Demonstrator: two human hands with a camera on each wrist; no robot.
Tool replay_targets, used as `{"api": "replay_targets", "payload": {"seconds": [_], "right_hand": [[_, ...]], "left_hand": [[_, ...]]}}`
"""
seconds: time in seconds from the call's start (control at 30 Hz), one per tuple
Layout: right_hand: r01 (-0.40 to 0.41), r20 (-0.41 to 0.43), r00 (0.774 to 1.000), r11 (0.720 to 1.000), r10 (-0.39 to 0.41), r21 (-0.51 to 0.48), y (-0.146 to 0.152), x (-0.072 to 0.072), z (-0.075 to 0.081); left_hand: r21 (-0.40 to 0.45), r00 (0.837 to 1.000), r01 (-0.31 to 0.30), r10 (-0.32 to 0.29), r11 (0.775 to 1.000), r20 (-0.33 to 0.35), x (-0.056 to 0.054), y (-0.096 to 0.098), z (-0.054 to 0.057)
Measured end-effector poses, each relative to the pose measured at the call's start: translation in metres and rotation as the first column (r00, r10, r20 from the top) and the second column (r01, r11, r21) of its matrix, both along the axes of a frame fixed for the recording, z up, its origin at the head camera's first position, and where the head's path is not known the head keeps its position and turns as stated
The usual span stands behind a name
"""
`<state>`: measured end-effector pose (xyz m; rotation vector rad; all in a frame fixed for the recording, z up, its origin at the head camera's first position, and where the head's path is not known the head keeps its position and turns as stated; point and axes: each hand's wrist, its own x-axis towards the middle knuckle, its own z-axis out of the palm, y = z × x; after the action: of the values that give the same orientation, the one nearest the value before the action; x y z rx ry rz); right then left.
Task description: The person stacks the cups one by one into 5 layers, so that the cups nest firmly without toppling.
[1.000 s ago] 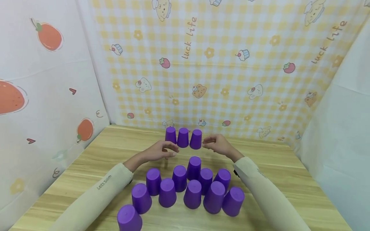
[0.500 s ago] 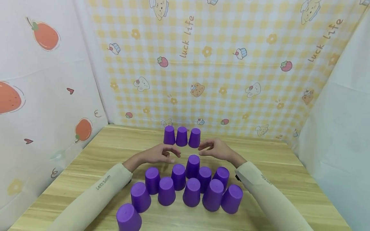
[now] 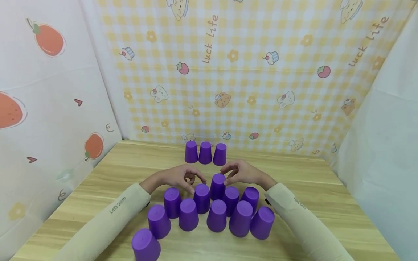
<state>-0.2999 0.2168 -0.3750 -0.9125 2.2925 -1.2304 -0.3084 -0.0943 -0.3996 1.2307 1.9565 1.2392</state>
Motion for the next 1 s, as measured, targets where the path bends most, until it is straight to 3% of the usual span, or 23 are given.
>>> {"api": "replay_targets", "payload": {"seconds": [0.2,0.47,0.73,1.0], "right_hand": [[-0.011,0.026,1.0,1.0,0.011,0.009,-0.002,-0.001,-0.006],[-0.028,-0.003,1.0,0.999,0.028,0.03,-0.006,-0.002,-0.008],[-0.018,-0.027,0.999,0.999,0.018,0.029,-0.006,-0.003,-0.007],[0.006,-0.036,0.999,1.0,-0.006,0.011,-0.002,-0.006,-0.005]], "left_hand": [[-0.021,0.999,0.029,-0.03,0.999,-0.036,0.002,0.002,-0.003],[-0.038,0.997,0.049,-0.051,0.998,-0.064,0.003,0.004,-0.004],[-0.042,0.995,-0.006,0.002,0.999,-0.1,0.001,0.002,-0.003],[-0.03,0.985,-0.121,0.116,0.992,-0.13,-0.004,-0.007,-0.002]]}}
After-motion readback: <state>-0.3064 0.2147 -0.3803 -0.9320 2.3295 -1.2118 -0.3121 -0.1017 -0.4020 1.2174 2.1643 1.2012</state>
